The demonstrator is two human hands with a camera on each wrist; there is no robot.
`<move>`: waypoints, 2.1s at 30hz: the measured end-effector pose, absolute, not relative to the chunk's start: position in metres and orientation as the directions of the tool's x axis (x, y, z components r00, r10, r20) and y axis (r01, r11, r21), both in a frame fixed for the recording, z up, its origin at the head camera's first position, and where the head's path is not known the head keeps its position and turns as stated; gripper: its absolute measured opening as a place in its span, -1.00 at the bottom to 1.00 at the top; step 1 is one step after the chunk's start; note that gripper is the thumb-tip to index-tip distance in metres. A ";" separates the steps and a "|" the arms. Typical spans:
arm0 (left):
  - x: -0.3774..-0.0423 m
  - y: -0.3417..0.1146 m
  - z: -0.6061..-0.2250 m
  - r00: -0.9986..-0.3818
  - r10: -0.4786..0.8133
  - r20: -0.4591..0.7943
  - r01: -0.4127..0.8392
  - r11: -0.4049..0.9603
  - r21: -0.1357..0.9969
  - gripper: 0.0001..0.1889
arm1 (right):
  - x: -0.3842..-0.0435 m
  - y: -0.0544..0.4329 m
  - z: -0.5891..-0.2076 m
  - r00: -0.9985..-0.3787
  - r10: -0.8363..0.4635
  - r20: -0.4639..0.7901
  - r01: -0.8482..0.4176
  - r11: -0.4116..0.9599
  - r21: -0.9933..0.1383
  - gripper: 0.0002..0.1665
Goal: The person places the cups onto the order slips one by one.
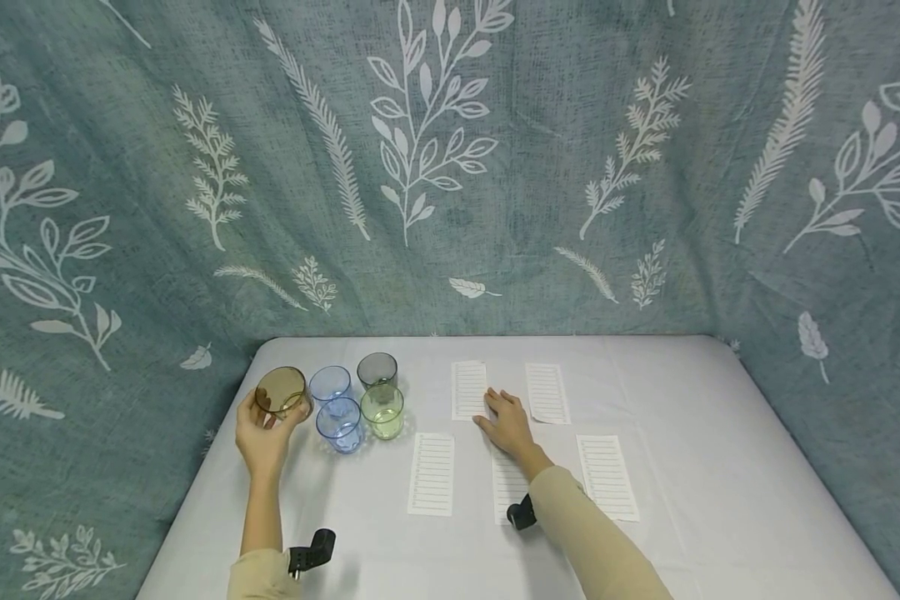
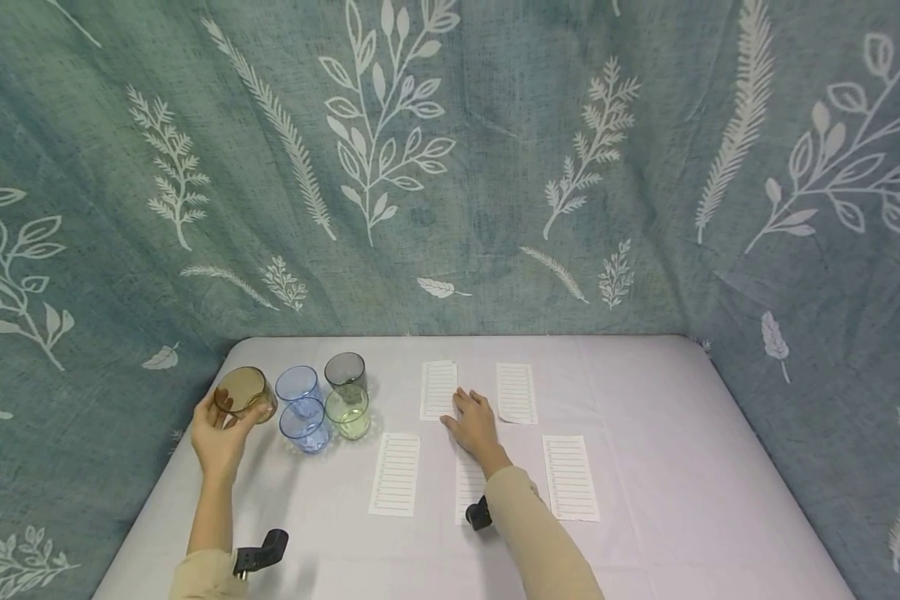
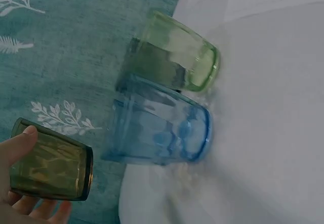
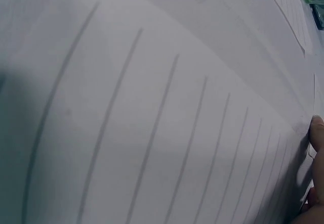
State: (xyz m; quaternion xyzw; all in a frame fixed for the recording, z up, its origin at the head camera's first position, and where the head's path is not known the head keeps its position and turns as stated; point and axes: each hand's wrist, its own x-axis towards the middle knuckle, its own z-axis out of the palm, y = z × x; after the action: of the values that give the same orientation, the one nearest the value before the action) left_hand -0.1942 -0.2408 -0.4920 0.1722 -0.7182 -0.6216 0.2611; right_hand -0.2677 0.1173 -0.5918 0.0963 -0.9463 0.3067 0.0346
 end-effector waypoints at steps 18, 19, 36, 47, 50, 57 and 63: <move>-0.216 -0.201 -0.455 -0.904 -0.380 0.196 0.134 0.184 0.974 -0.15 | -0.267 0.117 -0.587 -0.980 -0.138 0.145 -0.198 0.760 -0.619 -0.32; -0.217 -0.199 -0.454 -0.909 -0.368 0.197 0.138 0.182 0.974 -0.14 | -0.267 0.118 -0.588 -0.980 -0.137 0.147 -0.199 0.759 -0.619 -0.32; -0.240 -0.159 -0.460 -0.957 -0.217 0.192 0.172 0.107 0.979 -0.15 | -0.269 0.118 -0.590 -0.981 -0.126 0.150 -0.194 0.745 -0.638 -0.40; -0.248 -0.131 -0.475 -0.964 -0.189 0.188 0.166 0.124 0.978 -0.15 | -0.267 0.118 -0.589 -0.982 -0.116 0.150 -0.187 0.733 -0.654 -0.39; -0.247 -0.123 -0.474 -0.966 -0.184 0.181 0.163 0.109 0.981 -0.17 | -0.268 0.118 -0.589 -0.983 -0.113 0.148 -0.183 0.727 -0.661 -0.39; -0.244 -0.106 -0.470 -0.977 -0.126 0.172 0.162 0.086 0.983 -0.17 | -0.268 0.118 -0.588 -0.982 -0.111 0.150 -0.184 0.714 -0.676 -0.37; -0.259 -0.095 -0.492 -0.973 -0.136 0.188 0.174 0.104 0.979 -0.19 | -0.270 0.118 -0.591 -0.984 -0.100 0.145 -0.172 0.727 -0.665 -0.37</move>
State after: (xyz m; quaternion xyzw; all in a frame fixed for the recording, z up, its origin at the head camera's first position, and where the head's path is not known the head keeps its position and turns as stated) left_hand -0.2590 -0.0948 -0.4916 -0.0130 -0.7338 -0.6692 0.1160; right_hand -0.2699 0.1182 -0.5913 0.0734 -0.9278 0.3624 0.0494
